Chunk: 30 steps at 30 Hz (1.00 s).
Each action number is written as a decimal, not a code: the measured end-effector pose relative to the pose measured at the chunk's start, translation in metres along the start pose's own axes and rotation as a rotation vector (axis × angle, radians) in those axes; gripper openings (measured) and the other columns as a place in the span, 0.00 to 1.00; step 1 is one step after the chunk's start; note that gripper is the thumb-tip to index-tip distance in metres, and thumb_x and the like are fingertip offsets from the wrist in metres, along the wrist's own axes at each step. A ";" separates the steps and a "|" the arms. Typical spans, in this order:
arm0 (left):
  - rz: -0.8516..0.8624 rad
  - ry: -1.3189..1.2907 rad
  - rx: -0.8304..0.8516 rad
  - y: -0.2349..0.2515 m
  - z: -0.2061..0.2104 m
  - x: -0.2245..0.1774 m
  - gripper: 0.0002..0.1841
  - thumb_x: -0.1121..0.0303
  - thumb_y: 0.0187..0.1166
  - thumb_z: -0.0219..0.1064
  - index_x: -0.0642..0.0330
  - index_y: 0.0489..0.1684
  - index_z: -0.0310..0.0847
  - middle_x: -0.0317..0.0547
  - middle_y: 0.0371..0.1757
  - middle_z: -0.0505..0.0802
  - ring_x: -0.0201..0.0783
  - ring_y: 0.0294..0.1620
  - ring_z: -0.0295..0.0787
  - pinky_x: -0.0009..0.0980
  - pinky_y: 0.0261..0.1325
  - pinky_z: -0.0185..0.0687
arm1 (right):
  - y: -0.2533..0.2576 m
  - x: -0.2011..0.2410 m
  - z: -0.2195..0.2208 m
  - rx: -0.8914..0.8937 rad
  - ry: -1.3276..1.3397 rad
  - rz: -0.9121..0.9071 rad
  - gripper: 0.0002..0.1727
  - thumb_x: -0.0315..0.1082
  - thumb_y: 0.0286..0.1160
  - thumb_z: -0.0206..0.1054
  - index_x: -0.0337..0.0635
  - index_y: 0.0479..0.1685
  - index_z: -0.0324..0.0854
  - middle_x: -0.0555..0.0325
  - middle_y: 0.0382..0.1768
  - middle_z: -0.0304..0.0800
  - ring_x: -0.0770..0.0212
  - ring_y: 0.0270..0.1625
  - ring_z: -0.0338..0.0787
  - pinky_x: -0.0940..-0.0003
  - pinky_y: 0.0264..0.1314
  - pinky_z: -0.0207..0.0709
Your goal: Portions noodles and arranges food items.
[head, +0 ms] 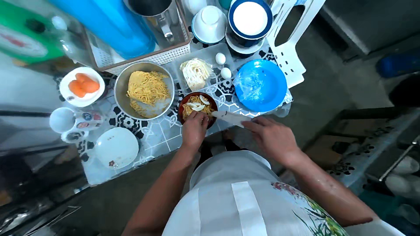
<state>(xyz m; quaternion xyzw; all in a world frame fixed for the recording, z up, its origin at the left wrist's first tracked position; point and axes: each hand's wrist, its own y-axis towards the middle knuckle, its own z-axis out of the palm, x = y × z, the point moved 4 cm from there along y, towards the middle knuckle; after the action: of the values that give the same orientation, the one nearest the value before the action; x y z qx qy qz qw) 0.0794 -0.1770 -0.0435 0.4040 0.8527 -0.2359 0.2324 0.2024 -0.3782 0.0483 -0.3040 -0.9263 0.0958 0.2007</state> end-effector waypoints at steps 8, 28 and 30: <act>-0.437 -0.866 0.017 0.007 -0.032 0.001 0.17 0.68 0.90 0.54 0.65 0.71 0.68 0.49 0.46 0.85 0.36 0.33 0.85 0.36 0.41 0.86 | 0.023 -0.097 0.004 -0.249 0.436 0.355 0.32 0.22 0.74 0.66 0.44 0.82 0.74 0.31 0.67 0.79 0.38 0.57 0.87 0.41 0.56 0.83; -0.155 -0.268 0.186 0.129 -0.037 -0.050 0.21 0.72 0.87 0.59 0.66 0.78 0.73 0.61 0.71 0.86 0.54 0.69 0.86 0.53 0.72 0.80 | 0.073 -0.147 0.008 -0.322 0.315 0.356 0.21 0.34 0.79 0.70 0.38 0.70 0.83 0.29 0.73 0.76 0.26 0.74 0.76 0.31 0.72 0.72; -0.075 -0.074 0.238 0.147 -0.027 -0.061 0.19 0.73 0.86 0.59 0.66 0.74 0.78 0.62 0.71 0.87 0.59 0.73 0.83 0.59 0.76 0.74 | 0.067 -0.150 0.005 -0.342 0.307 0.343 0.20 0.34 0.80 0.68 0.37 0.68 0.84 0.28 0.73 0.76 0.27 0.75 0.76 0.32 0.73 0.72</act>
<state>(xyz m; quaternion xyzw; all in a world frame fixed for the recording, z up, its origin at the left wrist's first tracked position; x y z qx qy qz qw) 0.2259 -0.1133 -0.0183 0.3875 0.8241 -0.3586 0.2050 0.3457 -0.4149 -0.0229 -0.4966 -0.8229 -0.0766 0.2654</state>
